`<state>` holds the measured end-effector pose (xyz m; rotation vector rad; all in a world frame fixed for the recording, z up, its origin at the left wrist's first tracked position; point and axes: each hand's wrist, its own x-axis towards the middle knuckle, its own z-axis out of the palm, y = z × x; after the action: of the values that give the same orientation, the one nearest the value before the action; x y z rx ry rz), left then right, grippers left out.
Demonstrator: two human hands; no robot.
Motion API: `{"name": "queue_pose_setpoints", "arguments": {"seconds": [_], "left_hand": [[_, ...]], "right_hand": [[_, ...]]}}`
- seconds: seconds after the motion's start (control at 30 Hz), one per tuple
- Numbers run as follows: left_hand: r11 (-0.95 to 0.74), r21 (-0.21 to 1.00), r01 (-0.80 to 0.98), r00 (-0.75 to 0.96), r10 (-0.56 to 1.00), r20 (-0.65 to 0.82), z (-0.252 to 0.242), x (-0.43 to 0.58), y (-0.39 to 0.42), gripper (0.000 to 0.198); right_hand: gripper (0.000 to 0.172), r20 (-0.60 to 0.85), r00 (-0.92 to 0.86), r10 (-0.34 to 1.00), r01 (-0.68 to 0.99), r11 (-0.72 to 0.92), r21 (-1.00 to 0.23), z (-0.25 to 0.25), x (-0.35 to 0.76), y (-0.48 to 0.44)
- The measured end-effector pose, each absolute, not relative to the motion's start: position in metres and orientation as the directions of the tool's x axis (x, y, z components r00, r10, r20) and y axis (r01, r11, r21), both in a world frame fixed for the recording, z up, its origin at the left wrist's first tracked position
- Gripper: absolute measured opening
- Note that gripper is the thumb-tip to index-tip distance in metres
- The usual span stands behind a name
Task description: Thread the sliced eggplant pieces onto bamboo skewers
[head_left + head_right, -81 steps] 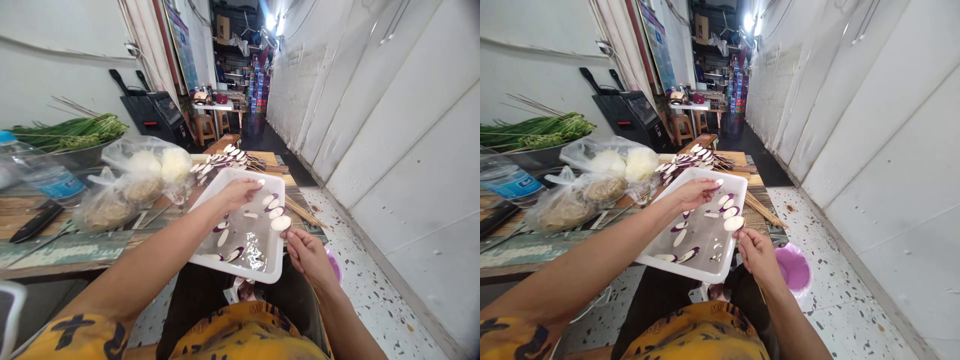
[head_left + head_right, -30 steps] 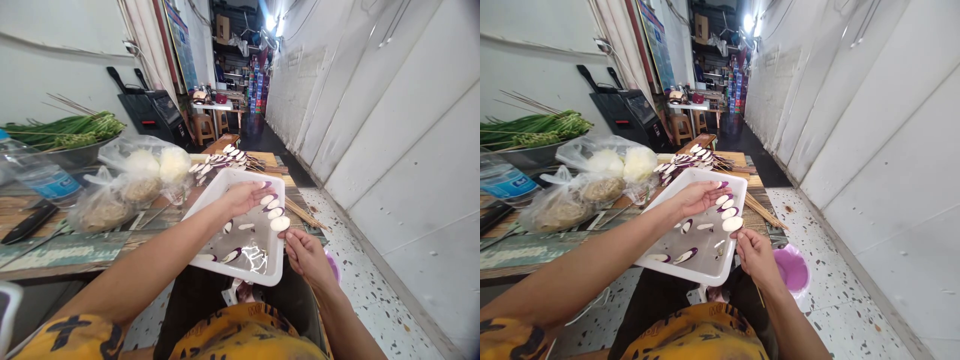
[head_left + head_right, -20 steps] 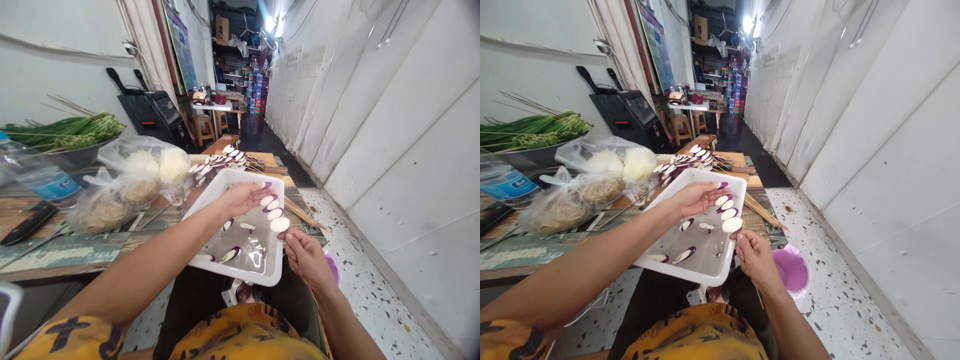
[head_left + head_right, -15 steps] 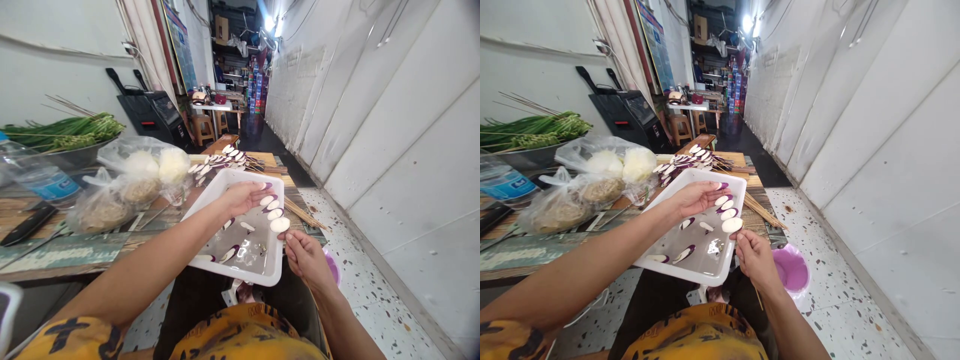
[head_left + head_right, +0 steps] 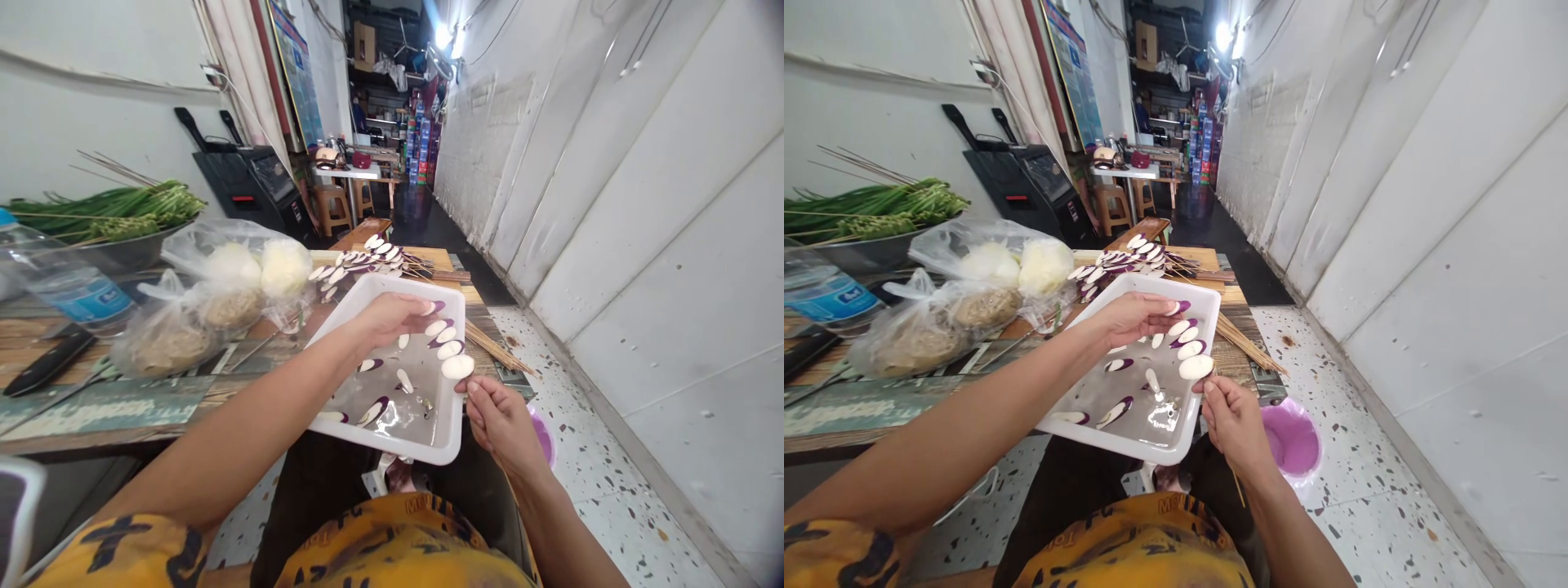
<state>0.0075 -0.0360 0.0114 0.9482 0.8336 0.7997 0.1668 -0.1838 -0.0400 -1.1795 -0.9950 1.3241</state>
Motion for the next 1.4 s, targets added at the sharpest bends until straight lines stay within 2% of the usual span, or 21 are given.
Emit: {"name": "queue_pose_setpoints", "arguments": {"seconds": [0.2, 0.47, 0.67, 0.8, 0.9, 1.13, 1.27, 1.4], "left_hand": [[0.361, 0.922, -0.141, 0.418, 0.866, -0.275, 0.012, 0.009, -0.037, 0.004], [0.257, 0.966, -0.035, 0.466, 0.859, -0.212, 0.007, 0.006, -0.035, 0.009], [0.268, 0.951, -0.156, 0.422, 0.888, -0.181, 0.009, 0.010, -0.037, 0.013], [0.367, 0.905, -0.217, 0.519, 0.828, -0.211, 0.014, 0.009, -0.039, 0.014], [0.383, 0.885, -0.265, 0.569, 0.803, -0.177, 0.013, 0.007, -0.038, 0.014], [0.334, 0.864, -0.376, 0.462, 0.876, -0.138, 0.009, 0.009, -0.035, 0.017], [0.458, 0.840, -0.290, 0.630, 0.753, -0.193, 0.007, 0.013, -0.042, 0.020], [0.519, 0.831, -0.199, 0.740, 0.636, -0.220, 0.005, 0.019, -0.053, 0.034]], "right_hand": [[0.033, -0.107, 0.040, 0.993, -0.163, -0.099, -0.982, -0.040, 0.167, -0.188], [0.036, -0.091, 0.052, 0.994, -0.116, -0.085, -0.990, -0.036, 0.169, -0.182], [0.037, -0.071, 0.075, 0.995, -0.068, -0.066, -0.996, -0.032, 0.169, -0.173], [0.036, -0.075, 0.060, 0.995, -0.051, -0.072, -0.996, -0.031, 0.168, -0.172], [0.035, -0.067, 0.052, 0.996, -0.029, -0.065, -0.997, -0.032, 0.169, -0.174], [0.032, -0.037, 0.023, 0.999, 0.042, -0.038, -0.998, -0.037, 0.175, -0.181], [0.031, 0.025, 0.144, 0.989, -0.019, 0.028, -0.999, -0.036, 0.171, -0.179], [0.032, 0.030, 0.242, 0.970, -0.067, 0.047, -0.997, -0.031, 0.165, -0.172]]}}
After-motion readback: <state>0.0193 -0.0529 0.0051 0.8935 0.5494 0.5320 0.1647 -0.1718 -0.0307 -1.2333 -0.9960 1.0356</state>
